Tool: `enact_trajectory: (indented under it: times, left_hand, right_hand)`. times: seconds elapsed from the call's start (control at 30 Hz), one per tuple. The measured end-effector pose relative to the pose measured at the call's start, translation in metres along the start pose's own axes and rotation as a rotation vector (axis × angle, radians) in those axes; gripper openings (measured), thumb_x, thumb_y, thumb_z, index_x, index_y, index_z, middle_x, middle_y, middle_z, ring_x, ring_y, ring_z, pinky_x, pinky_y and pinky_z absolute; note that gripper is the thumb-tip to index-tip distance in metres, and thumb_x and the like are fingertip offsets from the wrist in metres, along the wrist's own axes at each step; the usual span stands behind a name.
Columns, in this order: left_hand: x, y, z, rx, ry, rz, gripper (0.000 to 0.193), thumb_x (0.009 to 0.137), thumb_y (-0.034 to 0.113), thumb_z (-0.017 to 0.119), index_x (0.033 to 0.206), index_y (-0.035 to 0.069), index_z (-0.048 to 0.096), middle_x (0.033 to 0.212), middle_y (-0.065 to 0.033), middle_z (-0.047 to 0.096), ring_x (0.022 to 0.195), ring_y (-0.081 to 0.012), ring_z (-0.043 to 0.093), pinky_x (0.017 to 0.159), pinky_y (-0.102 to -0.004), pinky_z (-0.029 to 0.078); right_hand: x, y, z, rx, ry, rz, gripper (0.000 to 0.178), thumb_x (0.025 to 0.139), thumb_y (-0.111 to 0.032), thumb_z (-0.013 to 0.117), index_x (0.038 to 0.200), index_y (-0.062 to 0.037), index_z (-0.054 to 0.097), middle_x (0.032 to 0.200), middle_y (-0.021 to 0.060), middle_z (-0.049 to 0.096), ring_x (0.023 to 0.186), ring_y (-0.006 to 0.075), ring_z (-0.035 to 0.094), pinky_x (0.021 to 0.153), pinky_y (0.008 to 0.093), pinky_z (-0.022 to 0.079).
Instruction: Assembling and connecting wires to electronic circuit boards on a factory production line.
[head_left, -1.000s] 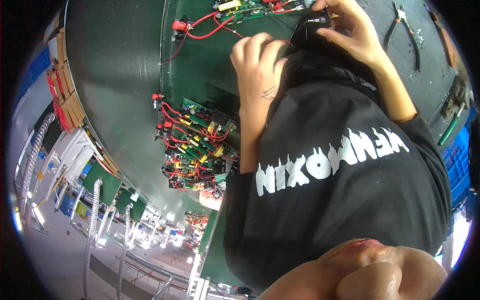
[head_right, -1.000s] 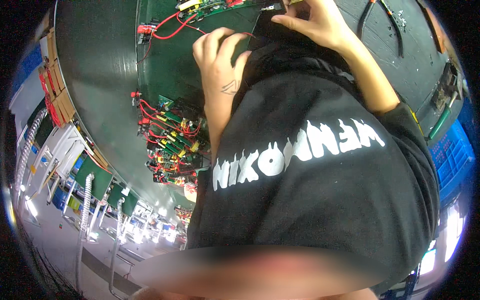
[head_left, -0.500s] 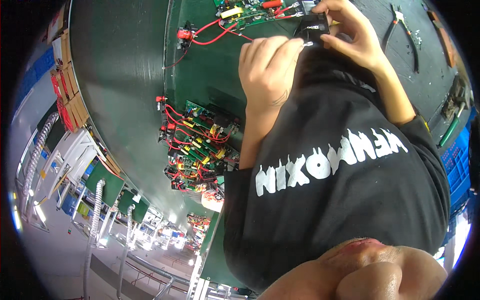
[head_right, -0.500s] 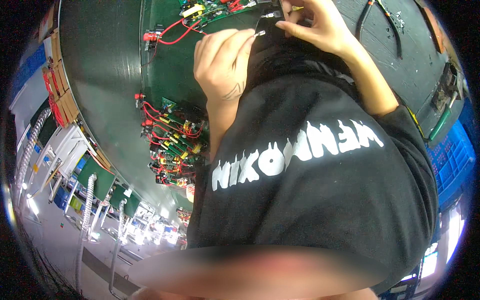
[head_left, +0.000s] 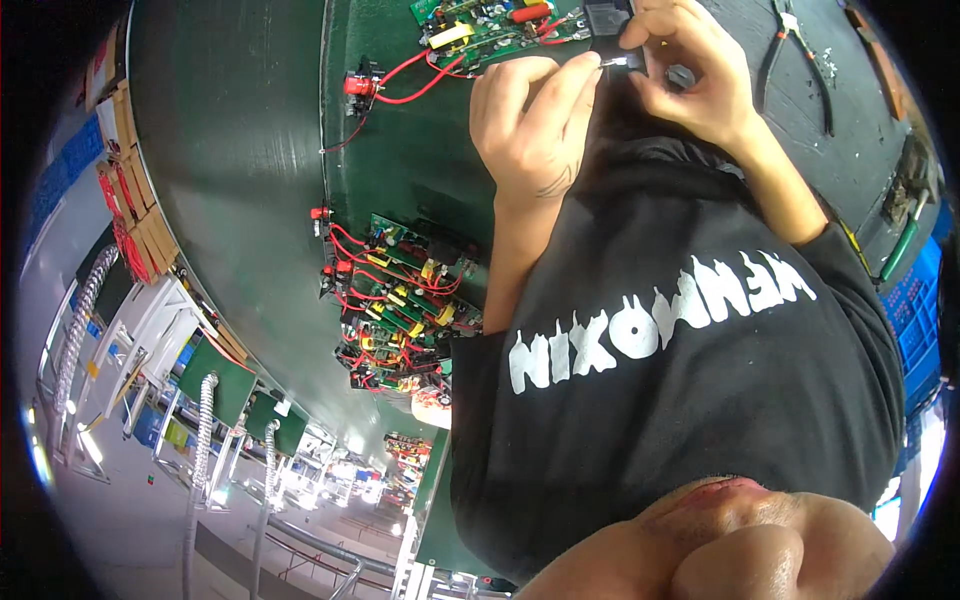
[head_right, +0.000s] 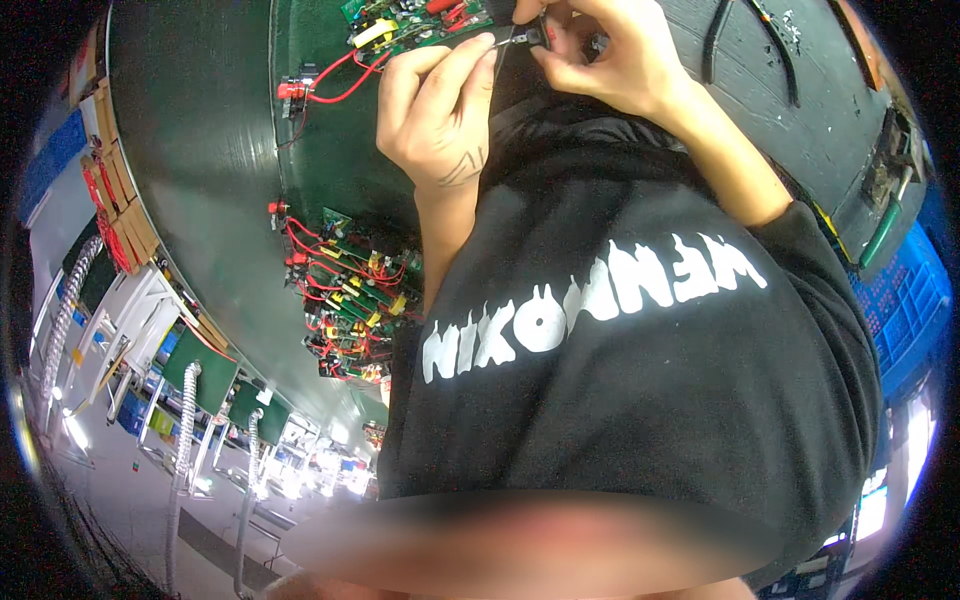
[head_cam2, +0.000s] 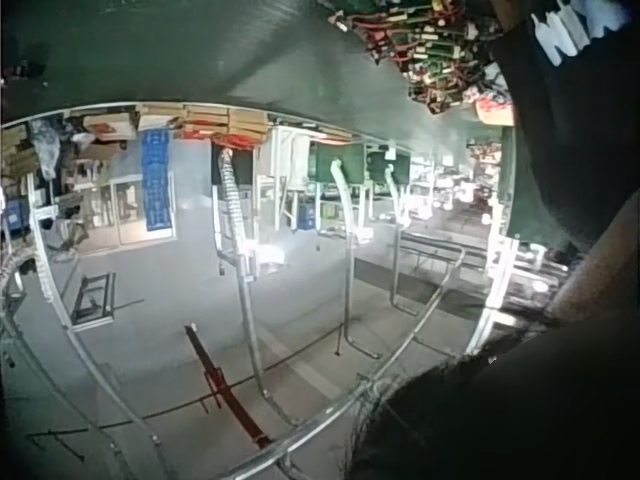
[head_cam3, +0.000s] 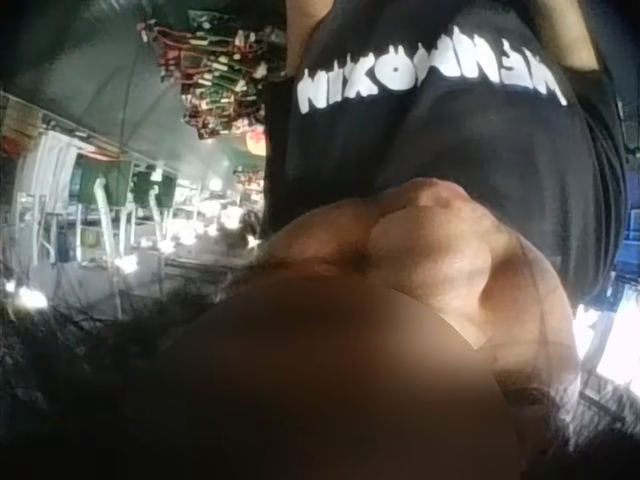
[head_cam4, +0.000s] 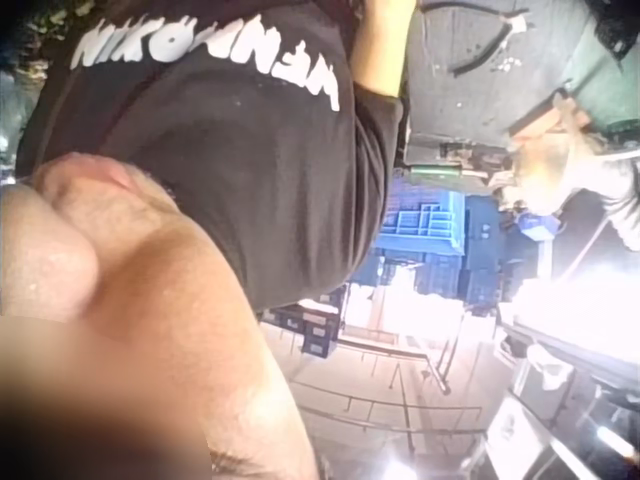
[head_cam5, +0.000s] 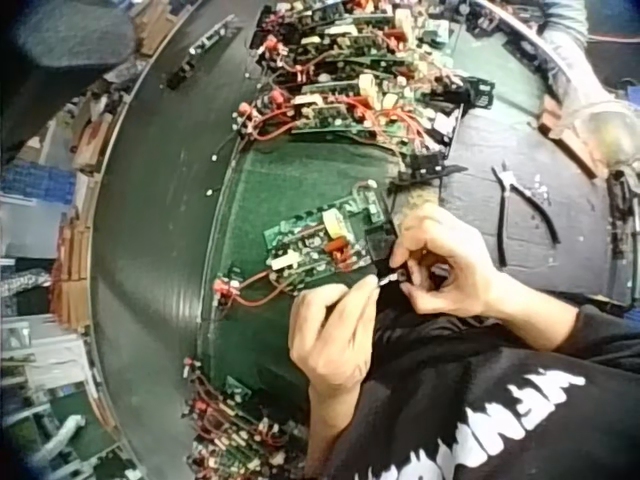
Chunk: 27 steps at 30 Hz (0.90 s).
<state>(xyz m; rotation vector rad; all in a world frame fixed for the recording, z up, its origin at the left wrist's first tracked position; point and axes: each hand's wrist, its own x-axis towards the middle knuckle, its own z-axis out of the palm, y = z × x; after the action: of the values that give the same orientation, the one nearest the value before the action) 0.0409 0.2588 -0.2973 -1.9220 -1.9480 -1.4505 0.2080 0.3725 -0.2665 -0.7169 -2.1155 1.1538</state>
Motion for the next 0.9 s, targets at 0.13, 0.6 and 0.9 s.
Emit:
enact_trajectory:
  times: [0.13, 0.6, 0.9]
  left_hand:
    - [0.0, -0.0032, 0.0016, 0.026, 0.023, 0.016, 0.022, 0.078, 0.013, 0.083, 0.099, 0.012, 0.078, 0.085, -0.0014, 0.058, 0.074, -0.0211, 0.059, 0.066, -0.0356, 0.045]
    - [-0.0052, -0.0049, 0.0044, 0.06, 0.04, 0.045, 0.023, 0.075, 0.011, 0.083, 0.097, 0.012, 0.077, 0.087, -0.0018, 0.058, 0.075, -0.0217, 0.058, 0.067, -0.0366, 0.044]
    - [-0.009, -0.0008, 0.0038, -0.014, 0.051, -0.022, 0.021, 0.075, 0.012, 0.084, 0.095, 0.011, 0.078, 0.086, -0.0023, 0.059, 0.074, -0.022, 0.058, 0.068, -0.0367, 0.045]
  right_hand:
    - [0.0046, -0.0018, -0.0003, -0.044, 0.027, -0.117, 0.035, 0.068, 0.001, 0.078, 0.1, -0.0047, 0.068, 0.099, 0.0124, 0.061, 0.087, 0.0259, 0.061, 0.068, 0.0322, 0.052]
    - [0.0024, -0.0031, 0.0007, 0.041, -0.047, 0.007, 0.034, 0.071, -0.001, 0.081, 0.103, -0.0035, 0.068, 0.105, 0.0106, 0.058, 0.074, 0.0166, 0.059, 0.059, 0.0254, 0.049]
    - [0.0049, -0.0079, 0.0008, 0.01, -0.039, -0.075, 0.034, 0.072, -0.002, 0.081, 0.103, -0.0038, 0.068, 0.104, 0.0112, 0.059, 0.081, 0.0211, 0.06, 0.066, 0.0292, 0.051]
